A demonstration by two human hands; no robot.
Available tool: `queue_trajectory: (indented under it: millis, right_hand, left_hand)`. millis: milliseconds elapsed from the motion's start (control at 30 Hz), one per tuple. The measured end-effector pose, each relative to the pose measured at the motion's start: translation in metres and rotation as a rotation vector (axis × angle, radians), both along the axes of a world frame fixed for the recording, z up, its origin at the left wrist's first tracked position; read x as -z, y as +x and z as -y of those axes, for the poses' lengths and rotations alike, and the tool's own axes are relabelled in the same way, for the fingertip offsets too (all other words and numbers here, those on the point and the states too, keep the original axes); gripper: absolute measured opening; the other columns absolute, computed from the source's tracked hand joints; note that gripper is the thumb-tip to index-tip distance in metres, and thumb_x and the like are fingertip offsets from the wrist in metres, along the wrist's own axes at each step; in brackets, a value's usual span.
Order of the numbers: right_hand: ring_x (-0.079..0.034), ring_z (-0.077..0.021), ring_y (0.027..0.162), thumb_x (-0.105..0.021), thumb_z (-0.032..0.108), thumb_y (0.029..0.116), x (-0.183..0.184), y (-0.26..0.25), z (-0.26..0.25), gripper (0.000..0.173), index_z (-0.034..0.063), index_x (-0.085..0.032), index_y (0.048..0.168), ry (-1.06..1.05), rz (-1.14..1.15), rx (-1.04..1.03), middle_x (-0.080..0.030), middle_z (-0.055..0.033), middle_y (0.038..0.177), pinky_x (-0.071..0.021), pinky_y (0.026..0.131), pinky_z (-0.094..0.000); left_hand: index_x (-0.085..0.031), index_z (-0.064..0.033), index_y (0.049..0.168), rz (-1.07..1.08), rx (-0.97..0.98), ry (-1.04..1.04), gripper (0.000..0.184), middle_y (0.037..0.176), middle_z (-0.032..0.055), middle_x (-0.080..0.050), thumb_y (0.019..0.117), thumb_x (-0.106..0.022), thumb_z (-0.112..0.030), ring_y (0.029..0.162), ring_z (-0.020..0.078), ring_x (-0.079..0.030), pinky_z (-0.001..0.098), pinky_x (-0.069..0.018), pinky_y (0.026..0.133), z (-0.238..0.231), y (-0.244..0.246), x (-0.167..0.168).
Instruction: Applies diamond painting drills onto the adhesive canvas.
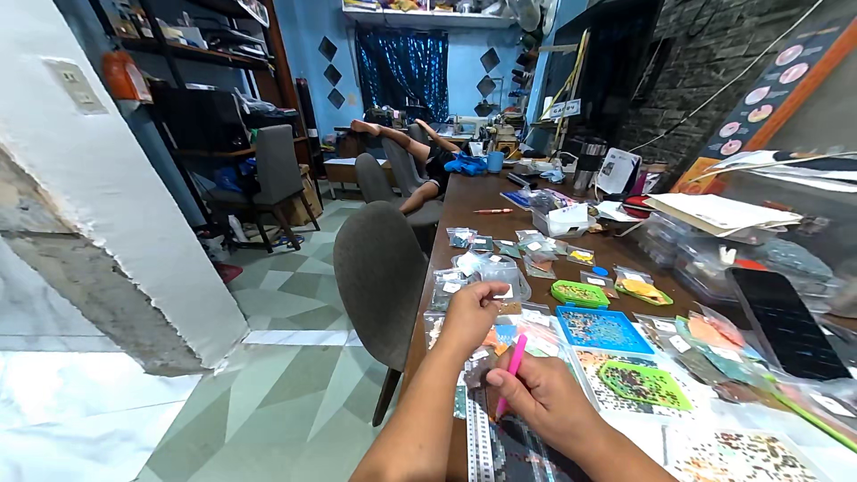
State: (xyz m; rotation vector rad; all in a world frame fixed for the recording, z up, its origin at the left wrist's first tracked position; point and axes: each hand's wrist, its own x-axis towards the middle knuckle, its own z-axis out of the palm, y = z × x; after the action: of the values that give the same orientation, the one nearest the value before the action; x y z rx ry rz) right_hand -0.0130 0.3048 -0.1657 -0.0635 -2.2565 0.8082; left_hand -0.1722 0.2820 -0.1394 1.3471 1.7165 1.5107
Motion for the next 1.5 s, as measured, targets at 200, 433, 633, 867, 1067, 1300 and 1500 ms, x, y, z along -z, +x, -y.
queue_trajectory:
  millis: [200, 433, 633, 867, 1067, 1300, 1500]
  right_hand:
    - [-0.052, -0.0019, 0.052, -0.046, 0.043, 0.1087, 0.001, 0.0, -0.001, 0.045, 0.0058, -0.058, 0.086, 0.065, -0.038, -0.037, -0.054, -0.0009, 0.059, -0.0422, 0.049, -0.0169]
    - [-0.056, -0.011, 0.057, -0.046, 0.038, 0.1095, -0.001, -0.002, 0.003, 0.044, 0.0044, -0.058, 0.084, 0.234, -0.088, -0.092, -0.055, -0.0057, 0.063, -0.0473, 0.053, -0.0234]
    - [-0.063, -0.0165, 0.057, -0.053, 0.025, 0.1064, -0.012, 0.0, 0.01, 0.036, -0.0047, -0.065, 0.088, -0.02, 0.002, -0.027, -0.062, -0.0109, 0.065, -0.0528, 0.055, -0.034]
    - [-0.056, 0.0009, 0.061, -0.051, 0.019, 0.1061, -0.089, 0.081, -0.031, 0.029, -0.0026, -0.066, 0.094, -0.389, 0.125, 0.159, -0.059, 0.0021, 0.071, -0.0496, 0.06, -0.0181]
    - [-0.057, 0.0002, 0.059, -0.044, 0.019, 0.1071, -0.067, 0.168, -0.1, 0.029, 0.0054, -0.062, 0.088, -0.485, 0.242, 0.367, -0.06, 0.0058, 0.069, -0.0493, 0.058, -0.0172]
    - [-0.058, 0.0033, 0.062, -0.054, 0.021, 0.1039, -0.045, 0.189, -0.109, 0.016, 0.0121, -0.06, 0.091, -0.542, 0.255, 0.336, -0.059, 0.0111, 0.069, -0.0502, 0.061, -0.0156]
    - [-0.057, 0.0042, 0.058, -0.054, 0.022, 0.1036, -0.058, 0.217, -0.122, 0.021, 0.0148, -0.062, 0.085, -0.594, 0.346, 0.37, -0.061, 0.0122, 0.067, -0.0488, 0.057, -0.0145]
  left_hand:
    - [-0.069, -0.0041, 0.123, -0.011, 0.02, -0.043, 0.027, 0.114, 0.0089, -0.068, 0.0986, -0.058, 0.002, 0.089, 0.0133, -0.062, 0.0319, -0.0521, 0.082, -0.001, 0.0, 0.001]
    - [-0.069, -0.0036, 0.123, -0.043, 0.028, -0.042, 0.027, 0.116, 0.0106, -0.068, 0.0993, -0.058, 0.002, 0.09, 0.0152, -0.063, 0.0335, -0.053, 0.082, 0.002, 0.001, 0.001]
    - [-0.069, 0.0007, 0.121, -0.095, 0.034, -0.008, 0.025, 0.11, 0.0113, -0.071, 0.0966, -0.065, -0.001, 0.09, 0.015, -0.067, 0.035, -0.0552, 0.083, 0.005, 0.002, 0.002]
    - [-0.068, 0.0004, 0.121, -0.102, -0.015, -0.028, 0.025, 0.111, 0.0114, -0.071, 0.0965, -0.062, 0.001, 0.089, 0.0158, -0.067, 0.0371, -0.0553, 0.082, 0.003, 0.0, 0.009]
    - [-0.07, -0.0028, 0.117, -0.099, -0.027, -0.008, 0.024, 0.11, 0.0059, -0.072, 0.0943, -0.062, 0.001, 0.086, 0.0099, -0.066, 0.0315, -0.0541, 0.079, 0.0, -0.003, 0.014]
    - [-0.07, -0.0042, 0.117, -0.1, -0.041, -0.035, 0.025, 0.109, 0.0038, -0.072, 0.094, -0.061, -0.004, 0.084, 0.0059, -0.067, 0.0259, -0.0554, 0.076, 0.001, -0.004, 0.018]
    - [-0.069, -0.0027, 0.119, -0.115, -0.017, -0.037, 0.028, 0.107, 0.0043, -0.071, 0.0923, -0.06, -0.009, 0.083, 0.0038, -0.065, 0.0232, -0.0545, 0.076, 0.003, -0.004, 0.02]
